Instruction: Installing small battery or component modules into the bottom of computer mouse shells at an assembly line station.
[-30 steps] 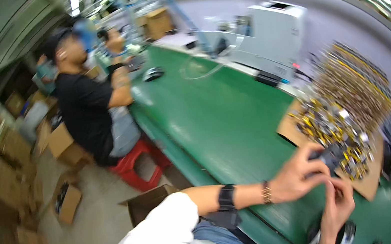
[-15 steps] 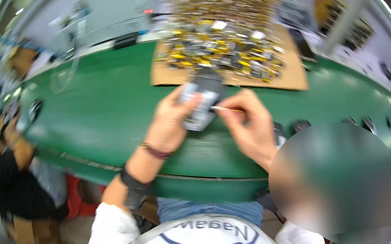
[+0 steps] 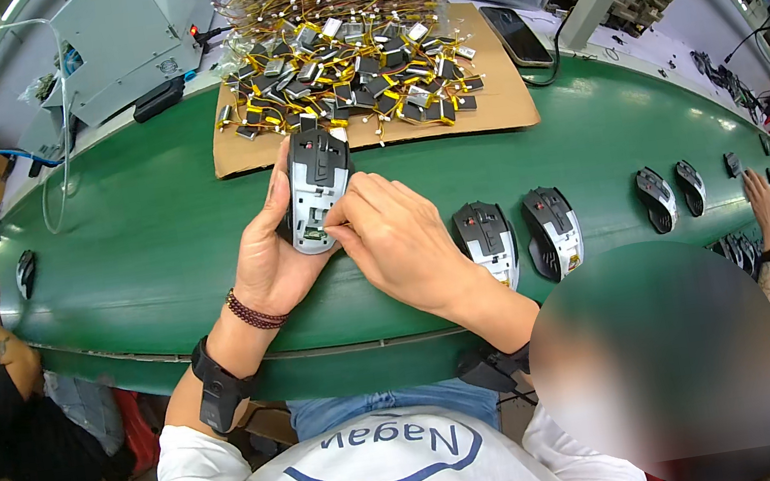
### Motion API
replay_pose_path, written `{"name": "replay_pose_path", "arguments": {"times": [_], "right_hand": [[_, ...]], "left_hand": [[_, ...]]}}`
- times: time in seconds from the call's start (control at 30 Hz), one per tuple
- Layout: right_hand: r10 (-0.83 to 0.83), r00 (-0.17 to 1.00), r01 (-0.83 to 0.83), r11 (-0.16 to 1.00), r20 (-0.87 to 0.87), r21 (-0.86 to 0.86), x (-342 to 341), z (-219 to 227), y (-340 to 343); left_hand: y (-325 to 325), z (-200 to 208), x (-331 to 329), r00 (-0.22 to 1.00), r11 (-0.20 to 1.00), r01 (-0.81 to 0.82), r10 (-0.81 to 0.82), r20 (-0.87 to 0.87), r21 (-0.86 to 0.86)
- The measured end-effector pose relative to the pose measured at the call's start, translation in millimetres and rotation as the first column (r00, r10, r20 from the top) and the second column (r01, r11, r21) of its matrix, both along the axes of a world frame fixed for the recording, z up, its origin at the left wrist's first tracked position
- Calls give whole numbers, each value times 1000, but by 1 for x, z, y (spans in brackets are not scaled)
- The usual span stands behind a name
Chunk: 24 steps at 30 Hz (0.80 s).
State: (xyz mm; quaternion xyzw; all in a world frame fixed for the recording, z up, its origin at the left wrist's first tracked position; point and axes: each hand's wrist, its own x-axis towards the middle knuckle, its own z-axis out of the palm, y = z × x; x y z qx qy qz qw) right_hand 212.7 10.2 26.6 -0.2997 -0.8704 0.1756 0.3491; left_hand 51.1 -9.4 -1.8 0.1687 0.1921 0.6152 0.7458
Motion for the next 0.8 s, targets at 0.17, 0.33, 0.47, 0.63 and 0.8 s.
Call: {"name": "replay_pose_path", "arguments": {"times": [0.17,0.33,0.47,0.63,0.8], "right_hand": [[-6,997,2,999,81,45,-4,2,-2],[-5,995,1,999,97,42,-4,-1,-1],[8,995,-11,999,103,30,-3,0,-1],[1,993,-5,999,119,34,-3,0,-1],[20,988,-36,994,151,107,-3,-1,0]], "left_hand": [[1,-8,-6,996,996,88,-88,-18,22],[2,-6,-3,998,996,49,-45,-46,75],[2,-4,-1,995,999,22,-17,-103,48],[2,-4,1,992,998,19,-12,-126,54],[0,-6,1,994,999,17,-13,-107,33]]}}
